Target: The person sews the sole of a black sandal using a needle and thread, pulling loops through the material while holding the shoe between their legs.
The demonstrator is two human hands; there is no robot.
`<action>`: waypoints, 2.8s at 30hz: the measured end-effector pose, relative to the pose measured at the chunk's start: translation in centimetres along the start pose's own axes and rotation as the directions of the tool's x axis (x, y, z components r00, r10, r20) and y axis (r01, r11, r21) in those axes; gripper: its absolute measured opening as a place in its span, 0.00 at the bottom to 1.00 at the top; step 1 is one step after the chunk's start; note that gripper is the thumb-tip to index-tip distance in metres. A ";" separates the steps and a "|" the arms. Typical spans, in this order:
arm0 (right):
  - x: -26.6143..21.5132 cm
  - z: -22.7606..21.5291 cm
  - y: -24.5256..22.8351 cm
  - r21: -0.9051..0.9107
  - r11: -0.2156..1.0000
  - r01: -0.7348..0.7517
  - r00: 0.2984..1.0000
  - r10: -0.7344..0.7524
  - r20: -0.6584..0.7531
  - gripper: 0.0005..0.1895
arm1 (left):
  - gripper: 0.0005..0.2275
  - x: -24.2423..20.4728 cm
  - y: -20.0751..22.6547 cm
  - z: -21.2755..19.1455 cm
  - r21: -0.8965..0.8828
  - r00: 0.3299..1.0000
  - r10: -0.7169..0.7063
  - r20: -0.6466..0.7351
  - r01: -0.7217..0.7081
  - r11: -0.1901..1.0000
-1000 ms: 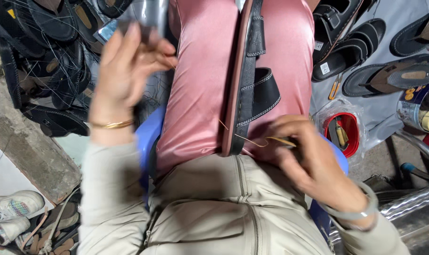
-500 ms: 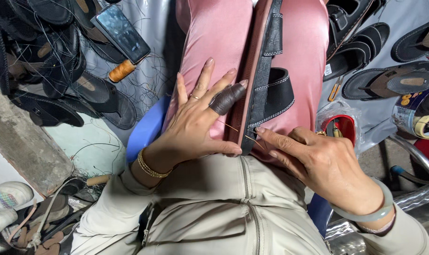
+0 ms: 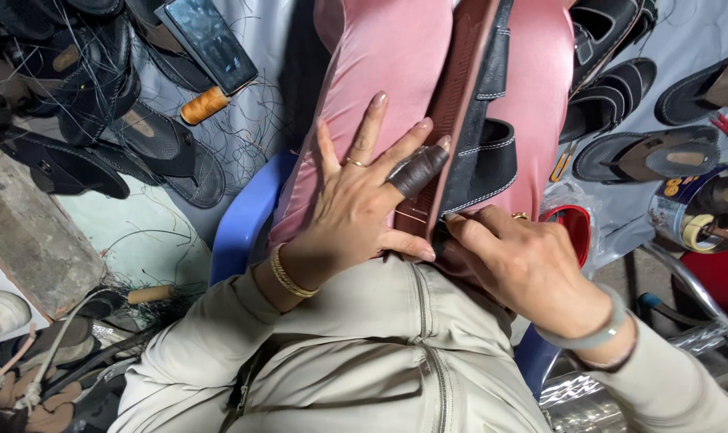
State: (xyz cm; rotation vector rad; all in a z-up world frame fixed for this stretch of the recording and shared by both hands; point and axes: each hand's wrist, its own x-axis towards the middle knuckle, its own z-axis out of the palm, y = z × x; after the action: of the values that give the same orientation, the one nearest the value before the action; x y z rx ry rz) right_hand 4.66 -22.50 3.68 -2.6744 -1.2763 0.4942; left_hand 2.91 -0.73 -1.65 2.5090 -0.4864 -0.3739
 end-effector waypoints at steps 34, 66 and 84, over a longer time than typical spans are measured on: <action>-3.3 -5.1 2.8 -0.228 0.956 -0.185 0.918 0.250 0.306 0.32 | 0.36 -2.5 3.8 0.5 -0.165 0.942 -0.140 -0.305 0.092 0.982; 0.0 -0.6 0.5 0.848 0.075 -0.525 0.822 0.300 0.483 0.13 | 0.35 -4.6 2.0 2.8 -0.344 0.980 -0.134 -0.147 0.076 0.936; -1.6 0.0 0.0 0.869 -0.486 0.095 0.911 0.395 0.121 0.08 | 0.12 -1.8 0.4 -3.8 -0.753 0.782 -0.219 0.583 0.622 0.217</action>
State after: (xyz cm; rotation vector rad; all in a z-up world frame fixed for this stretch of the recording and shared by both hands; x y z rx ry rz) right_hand 3.66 -23.75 4.06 -0.9843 0.1702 0.6843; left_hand 2.52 1.46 1.97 1.3096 0.3389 -1.0194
